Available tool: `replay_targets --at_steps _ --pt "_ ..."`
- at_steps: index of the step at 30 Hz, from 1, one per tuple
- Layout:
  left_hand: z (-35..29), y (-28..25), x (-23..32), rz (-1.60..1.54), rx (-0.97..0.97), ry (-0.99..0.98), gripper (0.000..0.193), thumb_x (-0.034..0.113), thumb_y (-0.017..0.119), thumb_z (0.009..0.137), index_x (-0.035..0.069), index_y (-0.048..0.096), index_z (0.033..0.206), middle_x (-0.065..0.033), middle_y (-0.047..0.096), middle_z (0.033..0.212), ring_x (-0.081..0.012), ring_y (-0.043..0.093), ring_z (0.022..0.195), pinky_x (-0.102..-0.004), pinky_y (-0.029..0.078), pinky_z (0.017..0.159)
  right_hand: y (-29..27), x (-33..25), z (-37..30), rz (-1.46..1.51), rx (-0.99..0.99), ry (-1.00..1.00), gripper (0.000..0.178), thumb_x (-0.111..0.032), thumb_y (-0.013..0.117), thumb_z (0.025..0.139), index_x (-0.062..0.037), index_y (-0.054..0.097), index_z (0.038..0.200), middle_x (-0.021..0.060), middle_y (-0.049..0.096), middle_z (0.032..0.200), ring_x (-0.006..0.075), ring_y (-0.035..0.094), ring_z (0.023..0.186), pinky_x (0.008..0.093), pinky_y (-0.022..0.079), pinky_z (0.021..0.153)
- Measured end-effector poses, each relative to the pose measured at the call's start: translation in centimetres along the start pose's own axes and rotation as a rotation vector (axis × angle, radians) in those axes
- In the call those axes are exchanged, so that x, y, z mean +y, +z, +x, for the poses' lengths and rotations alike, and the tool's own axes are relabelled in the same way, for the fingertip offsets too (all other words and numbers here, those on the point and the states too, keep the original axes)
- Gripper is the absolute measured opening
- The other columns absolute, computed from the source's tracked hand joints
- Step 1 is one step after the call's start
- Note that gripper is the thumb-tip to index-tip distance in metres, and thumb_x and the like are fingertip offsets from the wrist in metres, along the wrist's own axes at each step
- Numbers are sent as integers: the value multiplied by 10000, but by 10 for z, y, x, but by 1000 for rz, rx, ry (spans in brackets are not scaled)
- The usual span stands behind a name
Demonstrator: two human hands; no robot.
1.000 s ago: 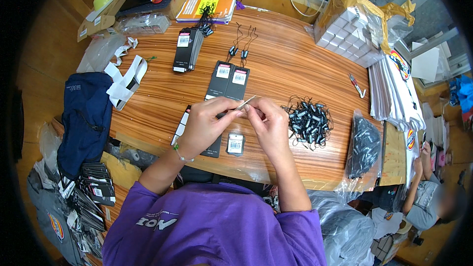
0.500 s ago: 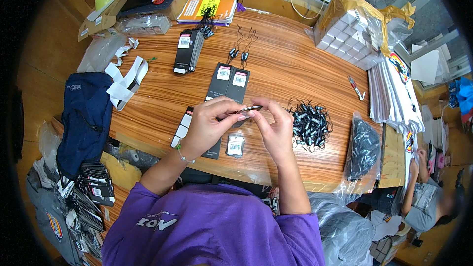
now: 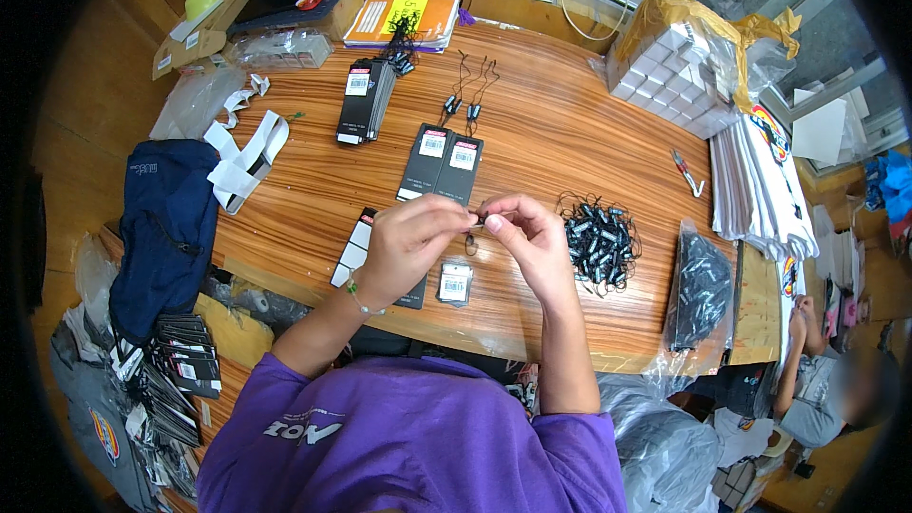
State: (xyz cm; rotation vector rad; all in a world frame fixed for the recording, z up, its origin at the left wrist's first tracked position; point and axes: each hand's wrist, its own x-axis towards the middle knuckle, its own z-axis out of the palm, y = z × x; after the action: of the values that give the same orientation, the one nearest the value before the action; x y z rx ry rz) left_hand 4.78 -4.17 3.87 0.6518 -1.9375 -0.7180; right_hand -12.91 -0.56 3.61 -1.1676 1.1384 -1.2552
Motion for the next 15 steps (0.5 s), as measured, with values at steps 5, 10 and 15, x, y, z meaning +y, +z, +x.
replay_targets --at_steps 5,10,15 --pt "-2 3 -3 100 11 243 163 -24 656 673 33 656 825 -67 635 834 -215 636 780 -287 521 659 0 -4 -2 67 71 -84 50 -63 583 845 -16 599 842 66 608 907 108 545 849 237 425 781" --pt "-10 6 -8 108 -79 139 218 -4 660 697 47 651 908 -78 637 866 -213 643 804 -297 525 676 -8 -20 5 432 256 -327 84 -121 523 905 -37 520 908 93 587 828 181 562 822 318 450 787" --pt "-12 -2 -4 -91 -123 -78 574 80 655 775 87 415 1297 -110 612 988 -204 636 845 -304 517 726 2 -40 4 563 115 -380 84 -117 517 908 -54 494 959 47 480 731 149 462 695 328 435 710"
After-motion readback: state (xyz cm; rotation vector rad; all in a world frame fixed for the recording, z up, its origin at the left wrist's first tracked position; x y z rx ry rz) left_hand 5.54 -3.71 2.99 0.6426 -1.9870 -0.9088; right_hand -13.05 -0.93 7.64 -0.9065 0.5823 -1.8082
